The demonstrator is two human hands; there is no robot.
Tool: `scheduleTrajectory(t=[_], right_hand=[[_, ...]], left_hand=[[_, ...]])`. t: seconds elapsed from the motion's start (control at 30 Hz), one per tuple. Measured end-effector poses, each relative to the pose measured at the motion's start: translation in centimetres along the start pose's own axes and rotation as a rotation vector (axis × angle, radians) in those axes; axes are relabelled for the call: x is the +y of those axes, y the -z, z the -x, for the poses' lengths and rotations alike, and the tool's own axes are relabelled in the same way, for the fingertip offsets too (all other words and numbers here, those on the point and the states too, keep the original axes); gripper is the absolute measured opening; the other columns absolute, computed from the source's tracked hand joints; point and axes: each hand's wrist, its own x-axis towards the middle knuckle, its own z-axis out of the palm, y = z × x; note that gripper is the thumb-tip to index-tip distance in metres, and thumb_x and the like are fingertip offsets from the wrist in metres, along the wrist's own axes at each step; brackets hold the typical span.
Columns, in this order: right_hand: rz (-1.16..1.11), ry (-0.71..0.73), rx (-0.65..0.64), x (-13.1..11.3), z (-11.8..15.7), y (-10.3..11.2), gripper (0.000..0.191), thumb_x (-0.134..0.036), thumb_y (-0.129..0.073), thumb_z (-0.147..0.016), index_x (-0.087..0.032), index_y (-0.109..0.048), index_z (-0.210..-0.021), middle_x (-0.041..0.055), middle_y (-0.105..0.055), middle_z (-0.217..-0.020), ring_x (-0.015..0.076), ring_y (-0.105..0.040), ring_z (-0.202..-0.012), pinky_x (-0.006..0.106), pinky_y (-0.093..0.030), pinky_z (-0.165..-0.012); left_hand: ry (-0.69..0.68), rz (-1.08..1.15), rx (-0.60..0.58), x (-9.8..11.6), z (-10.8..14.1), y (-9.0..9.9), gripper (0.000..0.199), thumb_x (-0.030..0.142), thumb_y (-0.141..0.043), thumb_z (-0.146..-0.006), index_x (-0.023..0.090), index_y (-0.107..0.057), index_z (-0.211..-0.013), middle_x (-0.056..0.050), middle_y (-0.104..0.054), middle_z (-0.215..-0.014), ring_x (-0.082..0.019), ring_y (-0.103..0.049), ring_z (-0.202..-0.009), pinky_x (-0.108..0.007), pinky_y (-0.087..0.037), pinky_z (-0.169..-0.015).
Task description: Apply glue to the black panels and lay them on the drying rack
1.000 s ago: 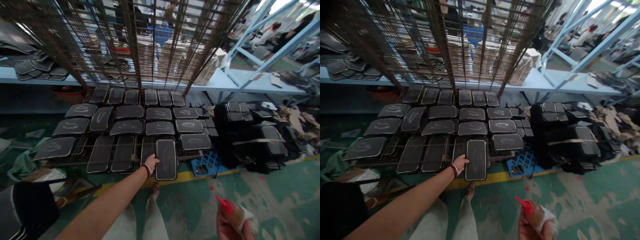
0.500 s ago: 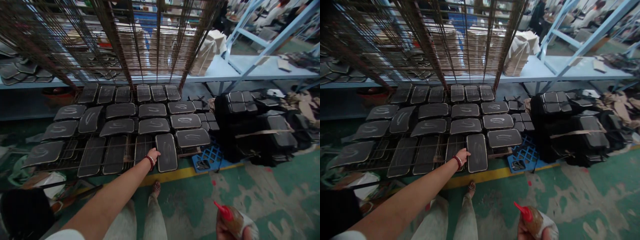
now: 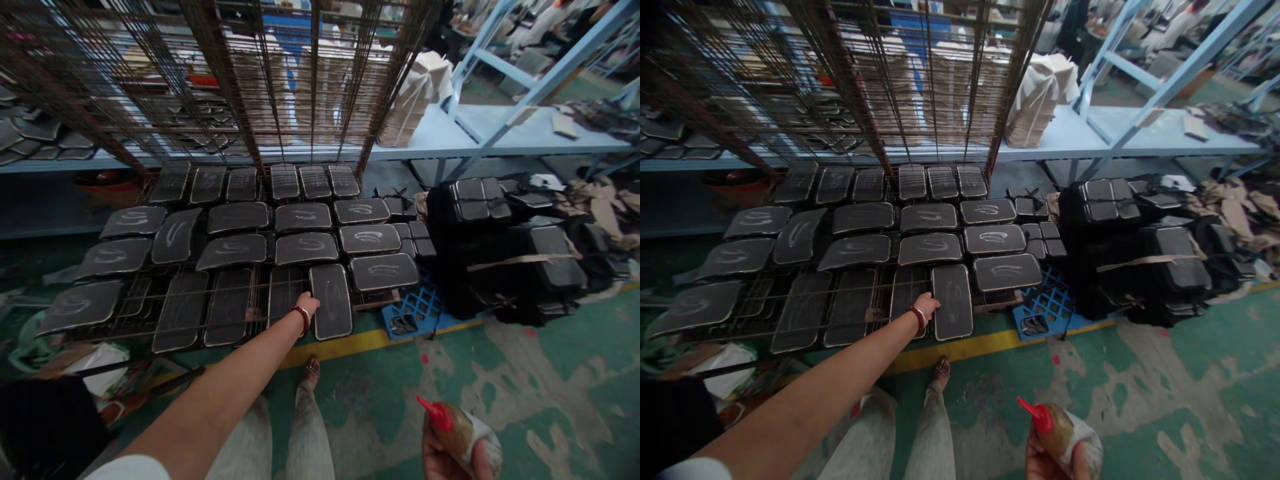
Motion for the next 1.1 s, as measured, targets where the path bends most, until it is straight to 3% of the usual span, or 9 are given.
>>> scheduleTrajectory(t=[0.33, 0.47, 0.57, 0.77, 0.93, 1.1], right_hand=[[-0.077, -0.093, 0.086, 0.6, 0.9, -1.8, 0.054, -0.034, -0.088, -0.056, -0.024, -0.066, -0.104, 0.0018, -0.067, -0.112, 0.0223, -0.065, -0.095, 0.032, -0.058, -0.062], [-0.088, -0.102, 0.126, 0.6, 1.1, -1.9, 0.051, -0.034, -0.087, -0.057, -0.024, -0.066, -0.103, 0.0030, -0.068, -0.110, 0.0236, -0.065, -0.093, 0.033, -0.056, -0.058], [-0.083, -0.089, 0.129, 0.5, 1.5, -2.5, 0.048, -0.034, -0.086, -0.058, -0.023, -0.067, -0.101, 0.0031, -0.068, -0.111, 0.0228, -0.065, -0.092, 0.032, -0.056, -0.057], [-0.060, -0.060, 0.115, 0.3, 2.6, -3.9, 0.050, -0.036, -0.087, -0.058, -0.022, -0.067, -0.101, 0.0023, -0.068, -0.110, 0.0203, -0.064, -0.094, 0.030, -0.058, -0.062], [-0.031, -0.035, 0.060, 0.5, 3.0, -4.0, 0.043, -0.037, -0.082, -0.067, -0.022, -0.066, -0.105, 0.0037, -0.067, -0.114, 0.0200, -0.064, -0.097, 0.031, -0.058, -0.066], [-0.009, -0.051, 0.054, 0.5, 3.4, -4.5, 0.044, -0.036, -0.081, -0.067, -0.023, -0.066, -0.106, 0.0018, -0.066, -0.114, 0.0184, -0.063, -0.099, 0.029, -0.058, -0.067]], left_hand=[[-0.057, -0.153, 0.054, -1.9, -0.4, -0.6, 0.007, 0.017, -0.065, -0.081, 0.013, -0.061, -0.084, -0.006, -0.065, -0.087, -0.019, -0.064, -0.081, -0.032, -0.051, -0.070], [-0.091, -0.168, 0.106, -1.7, -0.2, -0.7, 0.019, 0.004, -0.069, -0.064, 0.016, -0.059, -0.076, -0.016, -0.068, -0.090, -0.030, -0.065, -0.096, -0.033, -0.049, -0.073], [-0.107, -0.176, 0.143, -1.5, 0.0, -0.6, 0.028, 0.001, -0.069, -0.058, 0.017, -0.058, -0.079, -0.018, -0.068, -0.097, -0.034, -0.063, -0.104, -0.033, -0.049, -0.077], [-0.120, -0.179, 0.135, -1.3, 0.2, -0.5, 0.032, 0.002, -0.069, -0.059, 0.017, -0.058, -0.084, -0.017, -0.068, -0.100, -0.032, -0.064, -0.103, -0.032, -0.049, -0.078], [-0.114, -0.167, 0.098, -1.5, -0.2, -0.1, 0.032, 0.006, -0.070, -0.059, 0.016, -0.058, -0.087, -0.018, -0.068, -0.099, -0.033, -0.064, -0.101, -0.034, -0.050, -0.076], [-0.143, -0.124, 0.090, -1.9, 0.7, 2.0, 0.035, 0.007, -0.071, -0.059, 0.016, -0.059, -0.091, -0.018, -0.066, -0.110, -0.032, -0.063, -0.104, -0.037, -0.049, -0.082]])
